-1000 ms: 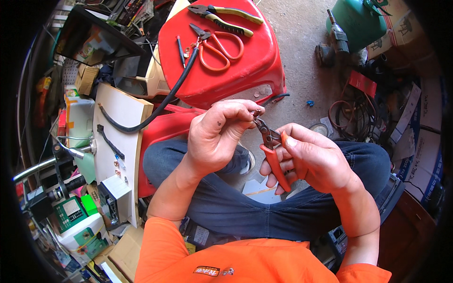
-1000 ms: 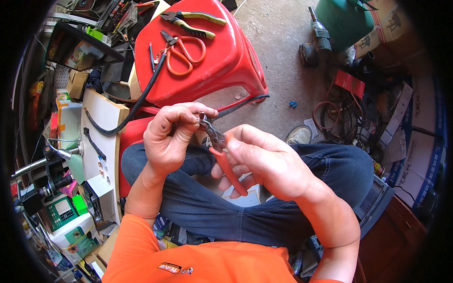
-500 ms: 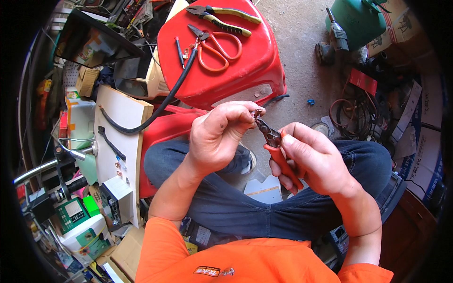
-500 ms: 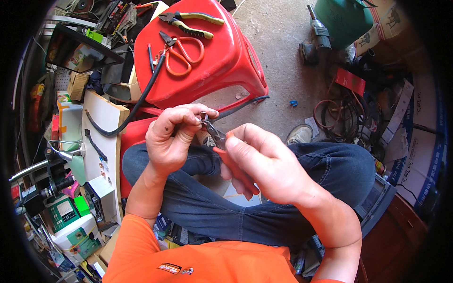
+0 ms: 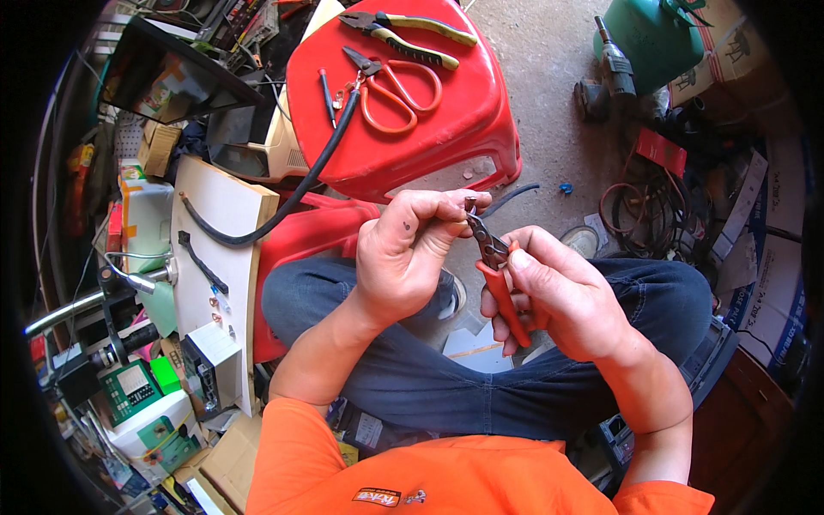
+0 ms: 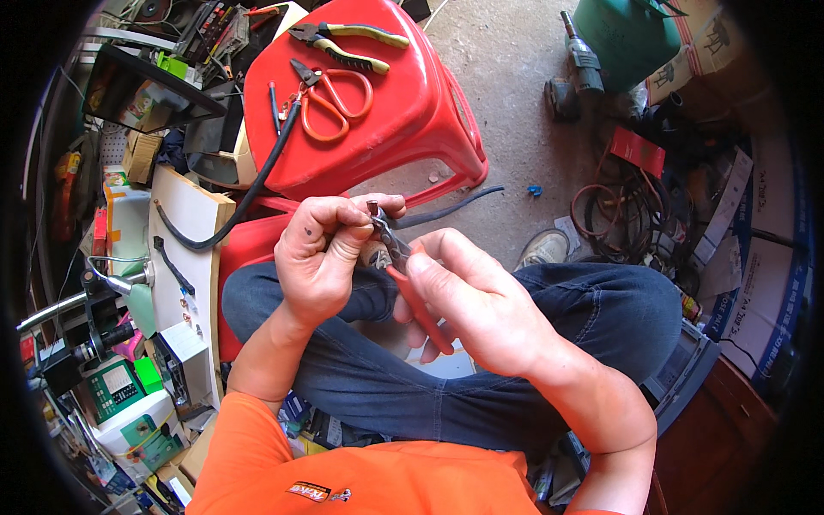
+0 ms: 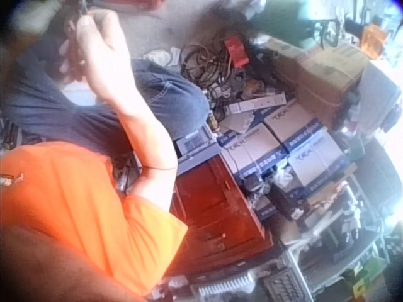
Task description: The person strips the insulation off the ends of two black wires using wire cutters. They then insert a copper ring terminal onto each wire end and use pliers to crimp the terminals securely onto the wires.
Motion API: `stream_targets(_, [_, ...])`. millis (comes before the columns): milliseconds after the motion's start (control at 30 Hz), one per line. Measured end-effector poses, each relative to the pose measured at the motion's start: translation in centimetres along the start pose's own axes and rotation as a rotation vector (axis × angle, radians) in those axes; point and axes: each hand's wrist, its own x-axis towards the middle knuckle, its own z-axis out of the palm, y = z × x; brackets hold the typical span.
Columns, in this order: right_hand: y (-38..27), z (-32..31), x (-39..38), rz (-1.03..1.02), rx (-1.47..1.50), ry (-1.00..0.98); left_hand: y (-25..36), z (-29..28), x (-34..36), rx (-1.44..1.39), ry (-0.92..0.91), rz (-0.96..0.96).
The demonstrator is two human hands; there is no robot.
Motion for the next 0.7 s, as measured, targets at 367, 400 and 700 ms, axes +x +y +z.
stream_targets(367, [-1.3, -0.5, -0.8, 0.093, -0.011, 0.010, 0.0, 0.1, 0.0, 0.028, -0.026, 0.004])
stream_targets(400, [-1.4, -0.6, -0.8, 0.096, -0.018, 0.007, 0.2, 0.0, 0.1, 0.022, -0.040, -0.019])
stream_targets(700, [-1.3, -0.1, -0.7, 0.097, 0.017, 0.040, 0.3, -0.2, -0.1, 0.093, -0.070, -0.022])
